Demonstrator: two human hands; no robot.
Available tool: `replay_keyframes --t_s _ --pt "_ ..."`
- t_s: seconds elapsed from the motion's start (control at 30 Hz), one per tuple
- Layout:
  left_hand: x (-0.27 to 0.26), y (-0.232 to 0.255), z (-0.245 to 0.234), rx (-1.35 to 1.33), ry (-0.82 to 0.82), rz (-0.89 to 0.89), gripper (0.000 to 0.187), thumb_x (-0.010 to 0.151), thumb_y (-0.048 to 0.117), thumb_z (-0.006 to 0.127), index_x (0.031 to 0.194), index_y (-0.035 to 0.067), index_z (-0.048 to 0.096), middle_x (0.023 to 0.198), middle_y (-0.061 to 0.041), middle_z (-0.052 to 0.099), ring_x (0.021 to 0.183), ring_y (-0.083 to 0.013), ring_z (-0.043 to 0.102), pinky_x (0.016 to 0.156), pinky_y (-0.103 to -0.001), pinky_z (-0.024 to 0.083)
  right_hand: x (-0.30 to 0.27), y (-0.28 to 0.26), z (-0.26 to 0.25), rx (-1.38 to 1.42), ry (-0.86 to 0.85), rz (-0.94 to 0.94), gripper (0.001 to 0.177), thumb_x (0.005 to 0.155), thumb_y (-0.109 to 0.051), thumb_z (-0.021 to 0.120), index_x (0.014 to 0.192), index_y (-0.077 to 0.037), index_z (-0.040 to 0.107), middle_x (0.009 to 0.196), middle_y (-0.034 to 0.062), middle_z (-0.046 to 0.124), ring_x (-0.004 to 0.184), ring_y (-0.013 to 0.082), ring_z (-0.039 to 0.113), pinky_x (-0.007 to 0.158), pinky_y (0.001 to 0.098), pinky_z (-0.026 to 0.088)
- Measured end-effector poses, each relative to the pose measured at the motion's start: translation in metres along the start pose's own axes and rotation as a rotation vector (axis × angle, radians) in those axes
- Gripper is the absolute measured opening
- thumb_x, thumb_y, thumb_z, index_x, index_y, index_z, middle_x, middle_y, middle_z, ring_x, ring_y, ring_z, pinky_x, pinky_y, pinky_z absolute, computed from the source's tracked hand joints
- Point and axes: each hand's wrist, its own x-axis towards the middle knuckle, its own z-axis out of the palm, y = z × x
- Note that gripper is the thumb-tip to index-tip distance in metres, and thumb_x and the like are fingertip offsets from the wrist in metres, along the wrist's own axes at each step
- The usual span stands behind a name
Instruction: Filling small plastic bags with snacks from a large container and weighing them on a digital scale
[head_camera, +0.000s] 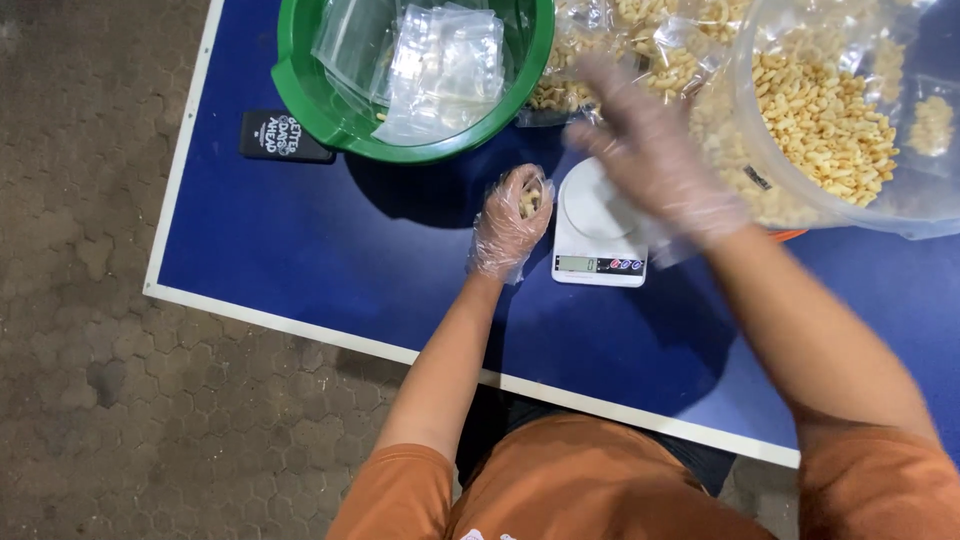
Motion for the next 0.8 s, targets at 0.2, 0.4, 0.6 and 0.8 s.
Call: replay_keyframes --t_s 0.2,0.4,0.6,0.8 --pt "0.001 -0.006 0.001 0.013 0.007 0.036 0.027 0.086 0.029 0.077 0.109 0.019 0.067 0.088 -0.006 0.074 0.086 -0.0315 0.074 0.078 -0.044 0.061 -0.009 0.02 -0.108 -0.35 0.132 -0.215 0.021 0.142 -0.002 0.075 0.13 0.015 0.075 0.124 0.0367 0.072 0.116 0.0514 0.07 0.09 0.0559 0.052" --pt "0.006 0.016 -0.017 -0.035 -0.057 0.06 0.02 0.094 0.02 0.068 0.111 0.01 0.064 0.098 -0.008 0.072 0.087 -0.0324 0.071 0.082 -0.042 0.055 0.011 -0.011 -0.131 -0.758 -0.351 0.979 0.031 0.103 -0.023 0.071 0.117 0.003 0.082 0.105 0.0273 0.084 0.095 0.0418 0.078 0.093 0.0564 0.058" --pt "0.007 0.01 -0.011 -0.072 -0.041 0.114 0.017 0.093 0.014 0.067 0.108 0.007 0.063 0.092 -0.007 0.07 0.084 -0.0301 0.069 0.083 -0.041 0.054 -0.011 0.036 -0.121 -0.971 -0.761 0.933 0.042 0.082 -0.045 0.072 0.102 -0.01 0.086 0.103 0.0055 0.086 0.091 0.0216 0.073 0.086 0.0384 0.057" --pt "0.005 0.012 -0.013 -0.037 -0.044 0.104 0.017 0.094 0.016 0.068 0.108 0.008 0.063 0.096 -0.008 0.07 0.085 -0.0305 0.069 0.081 -0.041 0.055 -0.019 0.031 -0.122 -0.889 -0.689 0.943 0.025 0.084 -0.029 0.068 0.091 -0.01 0.082 0.092 0.0061 0.081 0.082 0.0222 0.067 0.077 0.0385 0.055"
